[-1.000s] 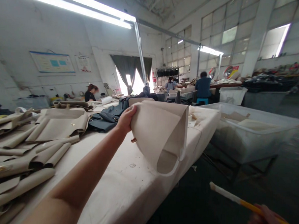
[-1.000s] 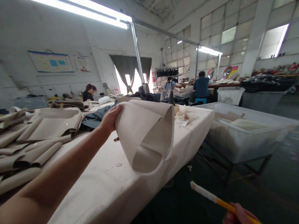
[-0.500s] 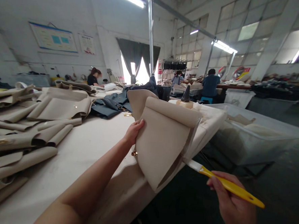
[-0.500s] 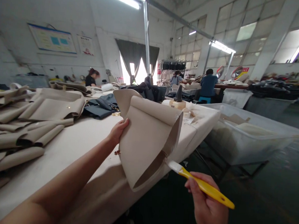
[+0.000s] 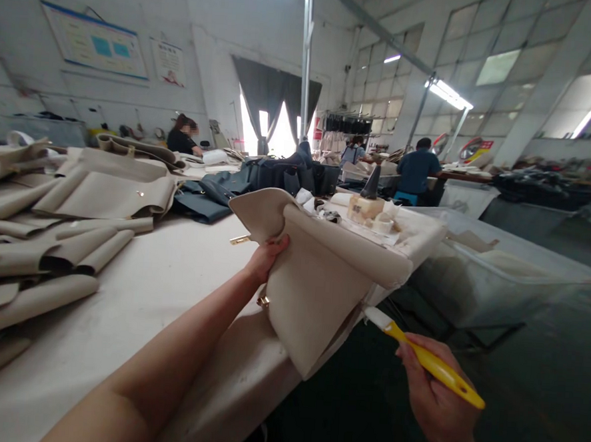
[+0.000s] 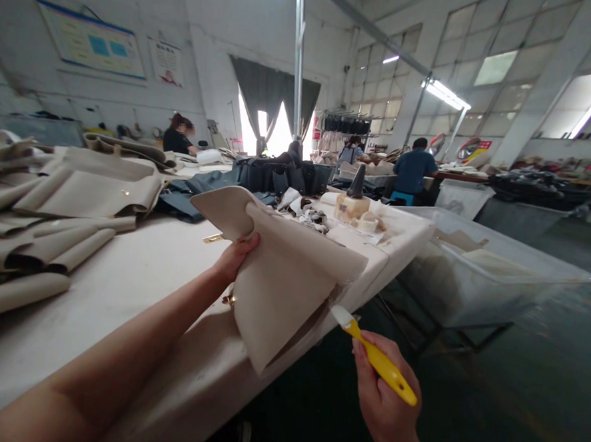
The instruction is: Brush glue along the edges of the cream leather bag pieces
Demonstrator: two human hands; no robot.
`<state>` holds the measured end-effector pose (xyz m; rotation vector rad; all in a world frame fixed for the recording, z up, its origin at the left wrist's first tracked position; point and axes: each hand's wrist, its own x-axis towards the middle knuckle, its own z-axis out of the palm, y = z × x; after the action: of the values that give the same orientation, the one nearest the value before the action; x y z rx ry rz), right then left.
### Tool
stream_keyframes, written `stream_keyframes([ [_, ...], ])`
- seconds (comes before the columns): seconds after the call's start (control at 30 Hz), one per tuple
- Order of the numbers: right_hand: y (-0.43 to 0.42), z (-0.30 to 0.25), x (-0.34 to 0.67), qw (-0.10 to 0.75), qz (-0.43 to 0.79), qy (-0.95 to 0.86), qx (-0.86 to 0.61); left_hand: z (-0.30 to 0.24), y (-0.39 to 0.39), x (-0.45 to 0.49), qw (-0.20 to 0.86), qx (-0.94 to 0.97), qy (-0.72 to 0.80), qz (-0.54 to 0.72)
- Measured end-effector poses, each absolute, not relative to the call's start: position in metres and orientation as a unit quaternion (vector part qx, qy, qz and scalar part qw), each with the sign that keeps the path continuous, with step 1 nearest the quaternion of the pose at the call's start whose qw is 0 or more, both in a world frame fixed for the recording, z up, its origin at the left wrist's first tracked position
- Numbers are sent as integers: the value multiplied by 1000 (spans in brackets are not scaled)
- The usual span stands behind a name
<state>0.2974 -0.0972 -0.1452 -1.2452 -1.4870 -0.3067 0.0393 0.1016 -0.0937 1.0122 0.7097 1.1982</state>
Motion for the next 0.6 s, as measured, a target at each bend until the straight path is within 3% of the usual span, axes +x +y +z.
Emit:
stream_keyframes([
  [0.6, -101, -154, 290, 463, -149, -771, -411, -70, 95, 31, 633, 465, 308, 537],
])
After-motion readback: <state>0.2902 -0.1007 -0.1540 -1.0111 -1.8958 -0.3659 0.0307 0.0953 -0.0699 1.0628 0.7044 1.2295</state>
